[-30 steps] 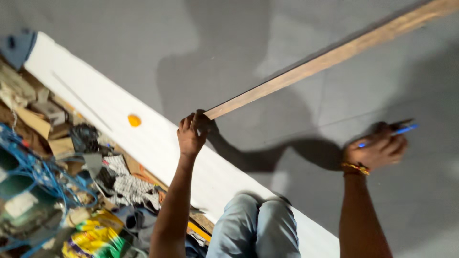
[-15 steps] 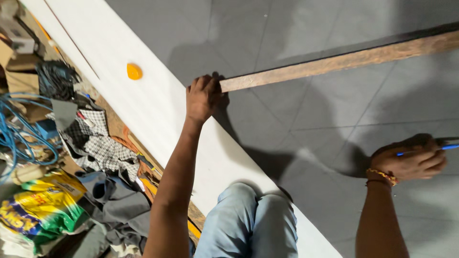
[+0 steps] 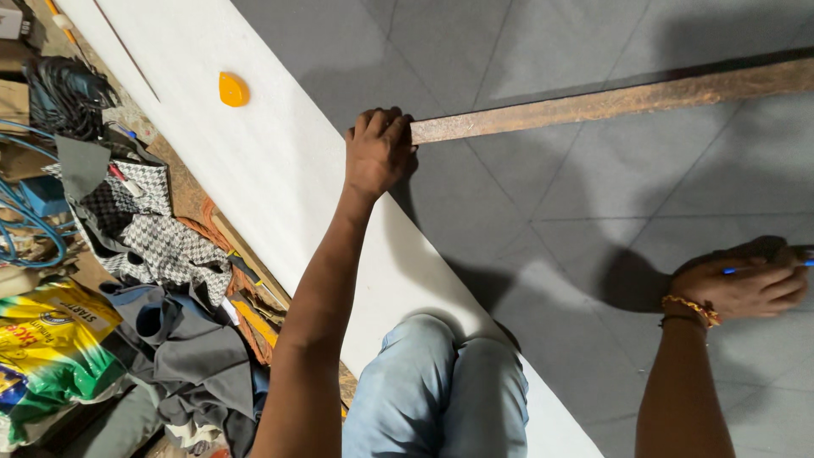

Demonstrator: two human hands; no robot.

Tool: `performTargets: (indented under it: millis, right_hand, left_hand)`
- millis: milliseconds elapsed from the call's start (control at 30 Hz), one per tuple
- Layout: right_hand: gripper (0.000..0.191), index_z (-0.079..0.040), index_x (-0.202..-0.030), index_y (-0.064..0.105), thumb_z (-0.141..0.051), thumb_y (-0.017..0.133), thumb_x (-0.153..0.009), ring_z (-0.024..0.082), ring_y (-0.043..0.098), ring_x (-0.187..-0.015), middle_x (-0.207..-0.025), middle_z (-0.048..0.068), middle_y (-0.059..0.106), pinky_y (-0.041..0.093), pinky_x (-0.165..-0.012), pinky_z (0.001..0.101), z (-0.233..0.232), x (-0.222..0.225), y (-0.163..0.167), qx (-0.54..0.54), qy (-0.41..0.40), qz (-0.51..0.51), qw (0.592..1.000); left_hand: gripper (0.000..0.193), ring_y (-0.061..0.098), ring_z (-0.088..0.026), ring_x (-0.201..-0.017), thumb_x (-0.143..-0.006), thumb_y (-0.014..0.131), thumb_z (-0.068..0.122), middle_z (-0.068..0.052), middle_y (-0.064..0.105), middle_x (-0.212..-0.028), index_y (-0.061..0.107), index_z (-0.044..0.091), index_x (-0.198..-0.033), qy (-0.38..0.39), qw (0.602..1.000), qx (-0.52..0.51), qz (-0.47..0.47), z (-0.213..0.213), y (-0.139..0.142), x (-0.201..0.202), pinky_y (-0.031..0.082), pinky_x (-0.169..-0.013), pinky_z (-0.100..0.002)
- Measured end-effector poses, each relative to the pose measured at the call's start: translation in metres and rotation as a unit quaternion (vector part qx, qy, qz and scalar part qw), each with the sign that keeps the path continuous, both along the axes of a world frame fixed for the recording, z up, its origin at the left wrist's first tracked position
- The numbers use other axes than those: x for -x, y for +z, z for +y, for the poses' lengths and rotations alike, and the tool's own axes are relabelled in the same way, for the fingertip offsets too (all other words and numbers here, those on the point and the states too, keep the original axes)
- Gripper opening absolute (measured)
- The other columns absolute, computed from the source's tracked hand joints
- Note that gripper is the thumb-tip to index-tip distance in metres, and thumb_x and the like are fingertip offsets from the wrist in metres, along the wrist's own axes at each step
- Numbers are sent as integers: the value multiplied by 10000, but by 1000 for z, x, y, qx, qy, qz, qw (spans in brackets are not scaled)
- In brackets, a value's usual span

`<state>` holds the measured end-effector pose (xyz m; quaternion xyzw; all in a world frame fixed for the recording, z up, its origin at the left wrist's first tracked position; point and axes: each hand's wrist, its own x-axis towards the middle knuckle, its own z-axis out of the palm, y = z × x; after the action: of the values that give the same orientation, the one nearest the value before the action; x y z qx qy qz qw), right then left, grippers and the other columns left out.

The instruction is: The person uses a wooden ruler and a blue pen to draw straight lines on a large piece of gray fabric laid on a white surface. They repeatedly reposition the ruler and draw lines, creating a grid pattern on the fabric.

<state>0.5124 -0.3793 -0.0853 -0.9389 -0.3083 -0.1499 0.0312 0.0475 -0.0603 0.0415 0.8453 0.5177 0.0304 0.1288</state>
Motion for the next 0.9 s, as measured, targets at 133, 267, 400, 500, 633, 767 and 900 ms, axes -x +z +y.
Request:
performTargets:
  millis: [133, 267, 400, 500, 633, 767, 900]
  right_hand:
    - [352, -72, -1365, 602, -217, 382, -1132, 354, 536, -1335, -1406, 185, 588, 470, -997, 547, 4, 2, 6, -18, 4, 9, 1000]
    - [398, -60, -1383, 589, -185, 345, -1095, 320, 557, -1315, -1395, 158, 610, 509, -1002, 515, 4, -2, 1, 11, 0, -67, 998]
    - [388, -86, -1360, 610, -229, 351, -1109, 311, 571, -1294, -1374, 149, 626, 531, -968, 500, 0, -6, -7, 0, -11, -68, 998]
    - [408, -82, -1363, 611, -250, 337, -1112, 308, 575, -1286, -1372, 151, 621, 536, -953, 489, 0, -5, -6, -2, 2, -68, 998]
    - [401, -120, -1326, 637, -321, 354, -1126, 276, 599, -1253, -1324, 94, 652, 534, -992, 500, 5, -2, -1, -4, -66, 28, 997]
    - [390, -54, -1354, 621, -250, 384, -1115, 375, 539, -1267, -1359, 186, 610, 446, -972, 582, 5, 10, 12, -60, 22, 49, 997]
    - [353, -27, -1385, 596, -187, 433, -1116, 408, 497, -1303, -1404, 208, 579, 401, -1050, 609, 6, 14, 16, -75, 25, 44, 996]
  left_hand:
    - [535, 520, -328, -1243, -797, 846, 271, -69, 606, -1287, 689, 110, -1283, -1, 1000, -2, 18, 1, -8, 4, 446, -941, -520]
    - [536, 526, -312, -1235, -779, 839, 237, -53, 616, -1296, 700, 124, -1285, 0, 1000, 8, 23, 0, -8, 5, 447, -939, -510]
    - [508, 524, -310, -1247, -820, 838, 239, -47, 623, -1309, 699, 130, -1296, -7, 1000, -4, 17, 0, -9, 7, 443, -931, -505]
    - [518, 521, -319, -1243, -803, 836, 243, -56, 623, -1304, 696, 129, -1289, -8, 1000, -1, 18, 1, -12, 8, 440, -938, -509]
    - [522, 514, -333, -1251, -810, 835, 249, -68, 618, -1308, 692, 128, -1298, -18, 999, -6, 26, 3, -9, 9, 442, -933, -518]
    - [552, 544, -347, -1222, -751, 846, 284, -80, 630, -1277, 682, 158, -1263, -26, 1000, 16, 6, 11, 8, 1, 475, -900, -535]
    - [783, 595, -334, -1178, -740, 878, 486, -85, 648, -1238, 603, 170, -1401, 31, 985, 154, 72, 33, 27, -18, 499, -943, -530]
